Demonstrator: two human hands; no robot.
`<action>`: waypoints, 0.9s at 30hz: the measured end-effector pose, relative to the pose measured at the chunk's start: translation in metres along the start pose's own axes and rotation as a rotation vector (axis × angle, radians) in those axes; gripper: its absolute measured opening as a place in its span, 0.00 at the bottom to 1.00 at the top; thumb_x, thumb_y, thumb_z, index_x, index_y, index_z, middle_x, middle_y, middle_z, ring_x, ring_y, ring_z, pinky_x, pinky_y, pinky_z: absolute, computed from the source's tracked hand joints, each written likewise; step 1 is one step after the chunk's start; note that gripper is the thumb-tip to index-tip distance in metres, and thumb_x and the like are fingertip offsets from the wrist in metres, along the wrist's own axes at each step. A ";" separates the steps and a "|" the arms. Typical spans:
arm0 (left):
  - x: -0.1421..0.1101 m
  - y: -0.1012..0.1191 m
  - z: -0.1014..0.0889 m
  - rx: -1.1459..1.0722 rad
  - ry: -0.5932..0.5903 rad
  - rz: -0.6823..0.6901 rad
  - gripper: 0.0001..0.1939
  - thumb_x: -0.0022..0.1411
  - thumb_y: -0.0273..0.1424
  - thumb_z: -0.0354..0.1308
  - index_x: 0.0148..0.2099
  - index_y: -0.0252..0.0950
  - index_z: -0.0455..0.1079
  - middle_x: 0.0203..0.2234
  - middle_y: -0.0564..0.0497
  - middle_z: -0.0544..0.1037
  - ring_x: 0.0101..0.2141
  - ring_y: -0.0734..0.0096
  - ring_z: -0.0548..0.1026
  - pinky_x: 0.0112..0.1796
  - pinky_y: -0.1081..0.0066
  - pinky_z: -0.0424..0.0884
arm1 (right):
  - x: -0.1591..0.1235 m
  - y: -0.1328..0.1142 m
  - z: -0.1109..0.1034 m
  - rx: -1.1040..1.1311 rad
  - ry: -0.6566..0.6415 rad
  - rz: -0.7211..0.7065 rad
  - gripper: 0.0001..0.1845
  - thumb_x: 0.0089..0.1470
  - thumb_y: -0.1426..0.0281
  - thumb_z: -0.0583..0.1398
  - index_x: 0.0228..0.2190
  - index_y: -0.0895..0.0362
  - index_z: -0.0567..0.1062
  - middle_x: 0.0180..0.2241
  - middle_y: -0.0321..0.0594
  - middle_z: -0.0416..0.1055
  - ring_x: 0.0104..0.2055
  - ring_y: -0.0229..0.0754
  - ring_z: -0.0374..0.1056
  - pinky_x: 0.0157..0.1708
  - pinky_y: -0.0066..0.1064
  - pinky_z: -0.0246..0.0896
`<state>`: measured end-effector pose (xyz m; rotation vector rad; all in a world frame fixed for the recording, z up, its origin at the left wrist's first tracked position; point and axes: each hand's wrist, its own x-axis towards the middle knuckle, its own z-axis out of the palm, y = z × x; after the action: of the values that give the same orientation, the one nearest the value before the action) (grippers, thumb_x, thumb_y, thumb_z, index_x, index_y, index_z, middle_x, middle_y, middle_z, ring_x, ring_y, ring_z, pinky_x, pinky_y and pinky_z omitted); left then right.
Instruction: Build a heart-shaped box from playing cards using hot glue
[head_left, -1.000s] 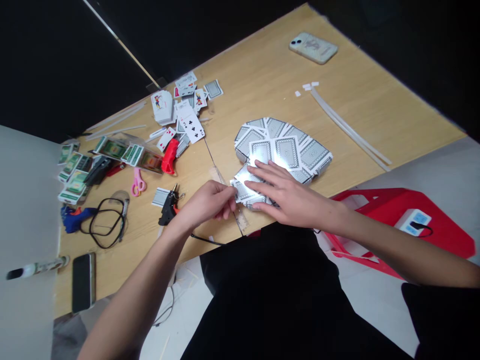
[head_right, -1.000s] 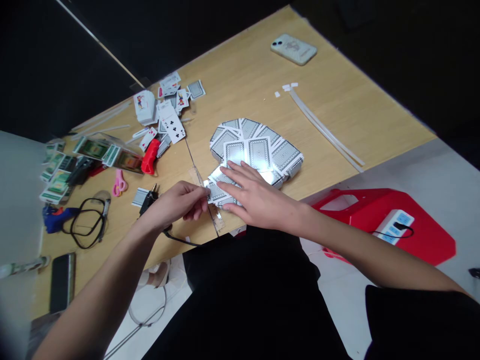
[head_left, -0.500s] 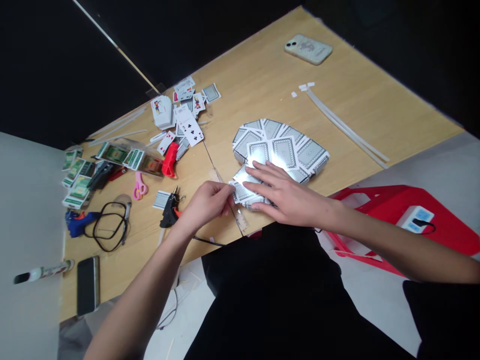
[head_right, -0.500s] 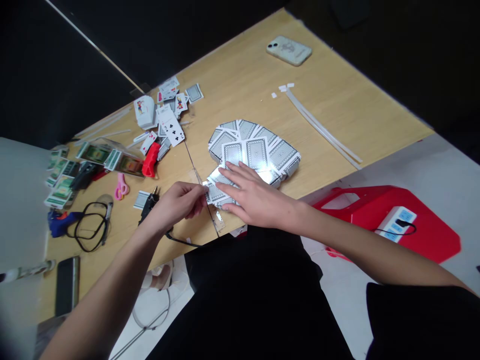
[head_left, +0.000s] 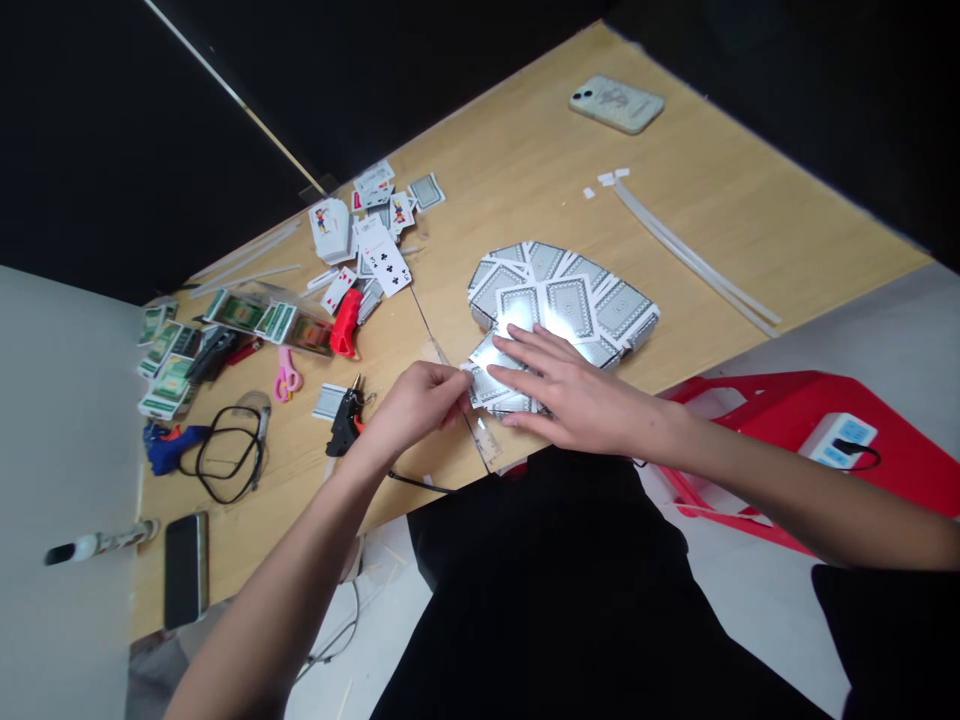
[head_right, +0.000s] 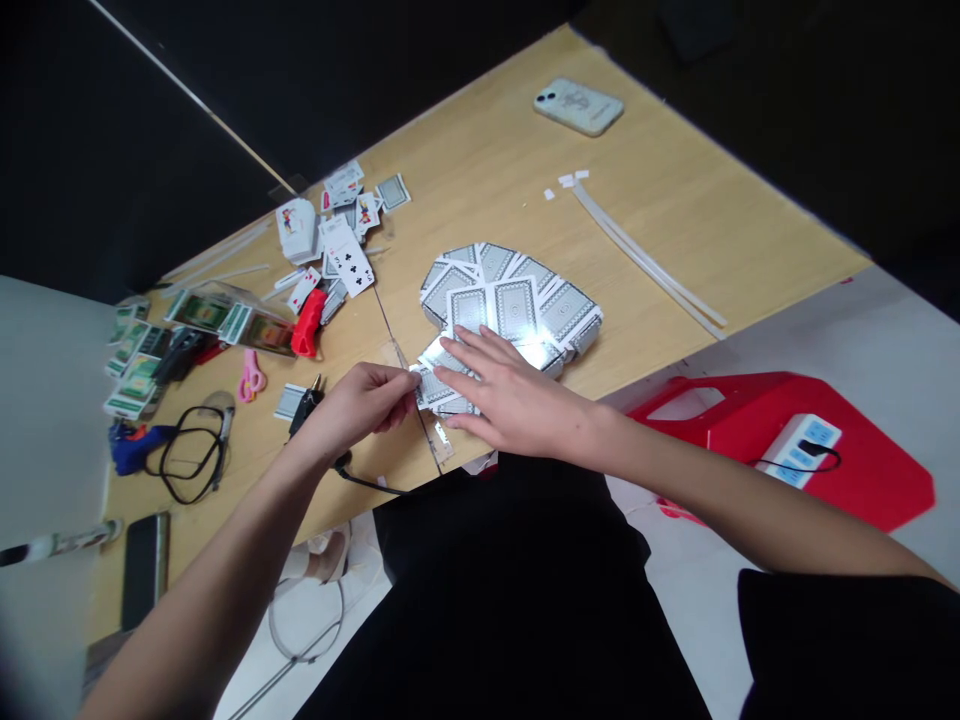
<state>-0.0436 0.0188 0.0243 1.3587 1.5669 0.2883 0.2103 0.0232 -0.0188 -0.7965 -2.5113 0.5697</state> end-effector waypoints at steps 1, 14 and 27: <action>0.000 0.000 -0.001 0.007 0.018 0.000 0.19 0.68 0.41 0.59 0.27 0.37 0.72 0.16 0.54 0.72 0.18 0.76 0.66 0.22 0.76 0.63 | 0.000 0.000 0.000 -0.002 -0.003 -0.001 0.31 0.72 0.59 0.63 0.68 0.61 0.73 0.76 0.59 0.60 0.82 0.64 0.49 0.78 0.66 0.50; -0.001 0.006 0.000 0.103 0.058 -0.006 0.15 0.64 0.34 0.58 0.25 0.38 0.72 0.17 0.53 0.76 0.17 0.73 0.72 0.22 0.74 0.67 | 0.001 -0.001 0.003 -0.037 0.001 -0.011 0.32 0.71 0.59 0.64 0.68 0.65 0.73 0.75 0.63 0.61 0.81 0.65 0.50 0.79 0.64 0.50; 0.002 0.007 0.000 0.054 0.009 -0.005 0.19 0.70 0.34 0.55 0.25 0.38 0.70 0.16 0.53 0.75 0.15 0.75 0.68 0.20 0.75 0.64 | 0.001 0.001 0.003 -0.036 -0.008 -0.016 0.32 0.72 0.58 0.63 0.68 0.63 0.73 0.76 0.61 0.59 0.82 0.64 0.49 0.78 0.65 0.50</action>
<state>-0.0392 0.0224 0.0286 1.3967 1.5957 0.2509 0.2082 0.0234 -0.0215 -0.7873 -2.5394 0.5247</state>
